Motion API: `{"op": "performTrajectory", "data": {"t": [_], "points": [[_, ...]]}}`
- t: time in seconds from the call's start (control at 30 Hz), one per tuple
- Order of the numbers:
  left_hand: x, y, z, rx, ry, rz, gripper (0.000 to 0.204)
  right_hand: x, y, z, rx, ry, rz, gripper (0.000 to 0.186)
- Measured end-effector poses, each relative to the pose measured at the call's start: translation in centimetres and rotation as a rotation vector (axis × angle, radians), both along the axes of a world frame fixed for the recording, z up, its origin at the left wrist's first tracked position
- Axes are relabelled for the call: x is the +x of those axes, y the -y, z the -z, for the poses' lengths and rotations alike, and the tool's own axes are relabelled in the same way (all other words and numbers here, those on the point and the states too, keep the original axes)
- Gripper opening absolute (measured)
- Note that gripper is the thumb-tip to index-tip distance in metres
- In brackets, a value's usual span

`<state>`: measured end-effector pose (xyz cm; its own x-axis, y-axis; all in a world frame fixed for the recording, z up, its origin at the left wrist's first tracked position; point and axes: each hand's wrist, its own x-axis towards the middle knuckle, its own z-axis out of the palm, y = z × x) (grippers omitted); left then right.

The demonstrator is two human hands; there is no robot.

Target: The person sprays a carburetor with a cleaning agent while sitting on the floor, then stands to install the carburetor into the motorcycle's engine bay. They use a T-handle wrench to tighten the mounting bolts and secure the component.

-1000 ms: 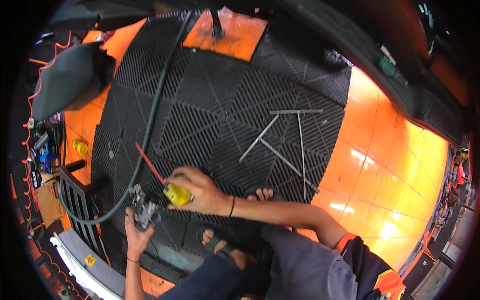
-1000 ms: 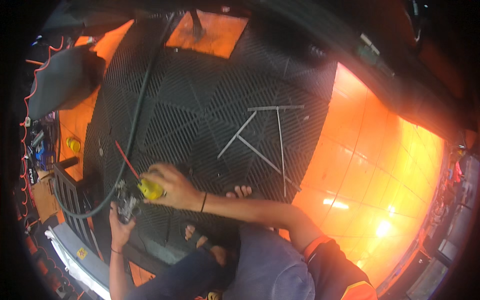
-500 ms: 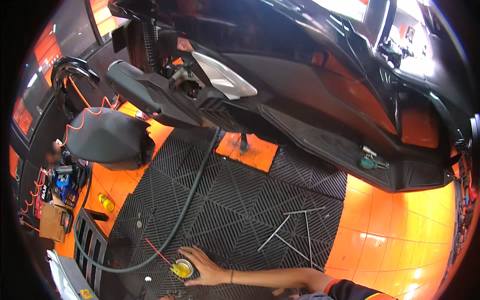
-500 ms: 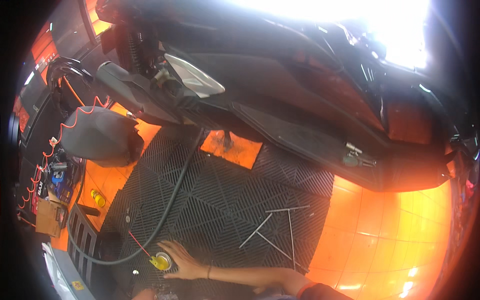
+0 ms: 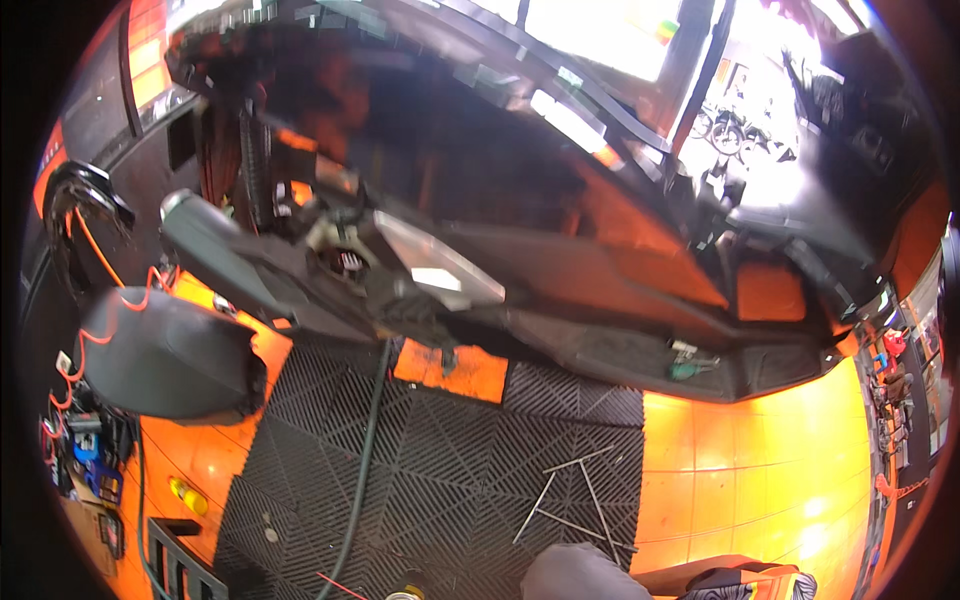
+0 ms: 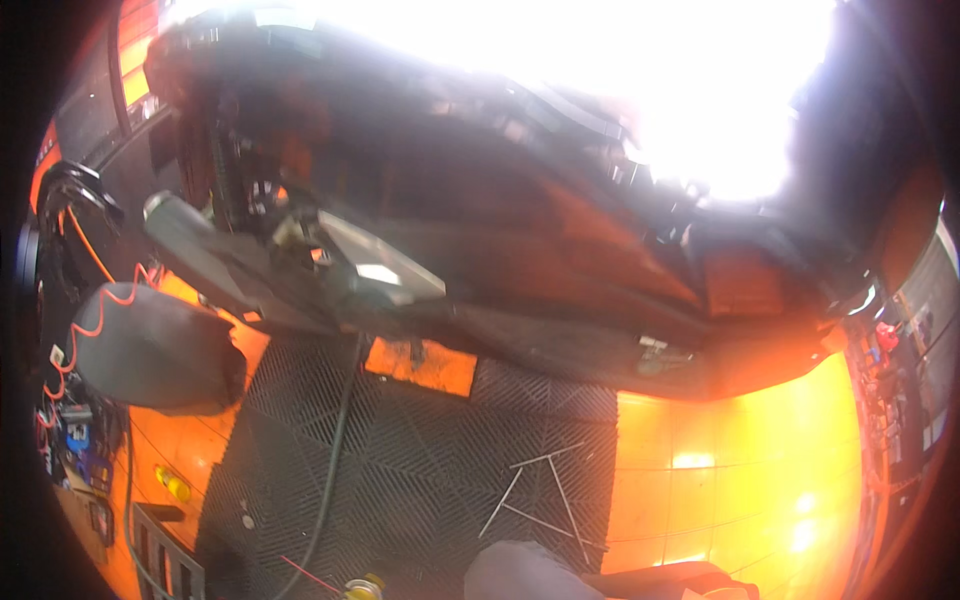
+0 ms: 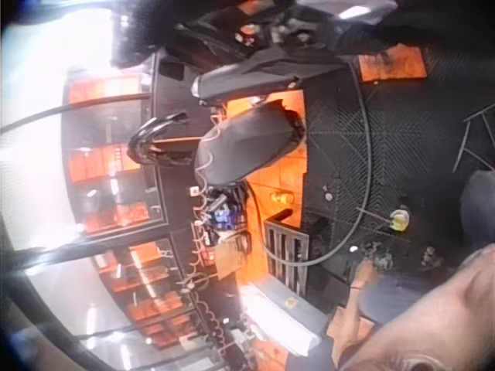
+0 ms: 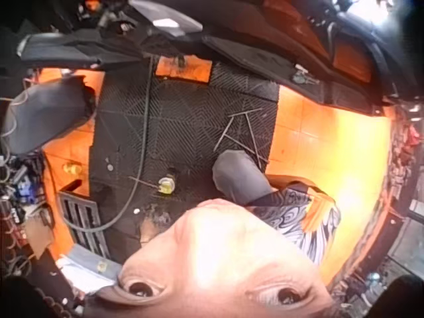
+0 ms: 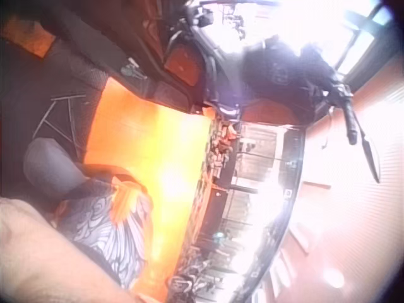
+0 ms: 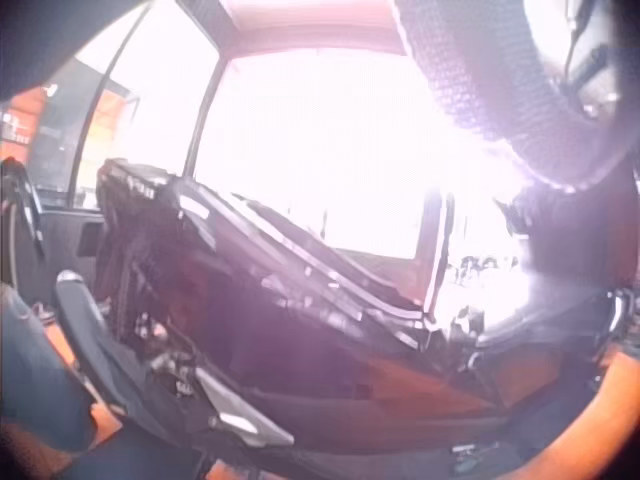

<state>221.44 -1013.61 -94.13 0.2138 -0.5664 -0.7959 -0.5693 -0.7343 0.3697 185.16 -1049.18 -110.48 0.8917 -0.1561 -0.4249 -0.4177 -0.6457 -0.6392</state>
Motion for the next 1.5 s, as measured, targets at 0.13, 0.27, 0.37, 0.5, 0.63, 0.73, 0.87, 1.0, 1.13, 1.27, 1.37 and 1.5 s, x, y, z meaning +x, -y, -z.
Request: {"op": "performTrajectory", "data": {"t": [0.13,0.27,0.37,0.5,0.63,0.73,0.87,1.0,1.13,1.27,1.37,1.5], "points": [[0.0,2.4,-8.0,-0.033,-0.018,-0.044,0.056,-4.0,6.6,-10.1,-0.070,-0.230,0.332,0.059],[1.0,3.9,-17.6,-0.034,0.037,-0.131,0.059,-5.3,10.0,-24.3,-0.212,-0.335,0.773,0.061],[1.0,4.4,-25.3,-0.026,0.066,-0.203,0.062,-7.9,10.4,-35.3,-0.125,-0.371,0.910,0.058],[0.8,3.6,-36.0,0.012,0.123,-0.337,0.065,-11.0,6.7,-49.7,-0.025,-0.384,0.989,0.056],[-0.8,1.1,-45.1,0.058,0.180,-0.507,0.069,-13.8,3.2,-58.0,-0.001,-0.379,1.007,0.053],[-3.5,-3.5,-50.8,0.107,0.232,-0.654,0.072,-17.1,0.0,-59.3,0.047,-0.299,1.152,0.049],[-6.8,-8.4,-55.3,0.145,0.327,-0.824,0.076,-16.7,0.9,-58.6,0.115,-0.377,1.192,0.043],[-9.5,-9.4,-58.5,0.122,0.423,-0.950,0.081,-16.1,2.6,-56.3,0.172,-0.200,1.327,0.041],[-7.8,-1.7,-62.7,-0.335,0.516,-1.134,0.075,-13.4,3.8,-57.2,0.230,-0.160,1.376,0.042],[-3.0,8.5,-68.3,-0.778,0.617,-0.945,0.054,-6.3,6.9,-60.4,0.219,0.025,1.315,0.037],[0.2,20.2,-75.0,-0.831,0.445,-0.823,0.044,-1.4,9.8,-61.2,0.223,0.169,1.251,0.036],[6.0,34.7,-80.4,-0.829,0.377,-0.541,0.041,8.9,16.1,-67.1,0.483,0.351,1.209,0.033]]}}
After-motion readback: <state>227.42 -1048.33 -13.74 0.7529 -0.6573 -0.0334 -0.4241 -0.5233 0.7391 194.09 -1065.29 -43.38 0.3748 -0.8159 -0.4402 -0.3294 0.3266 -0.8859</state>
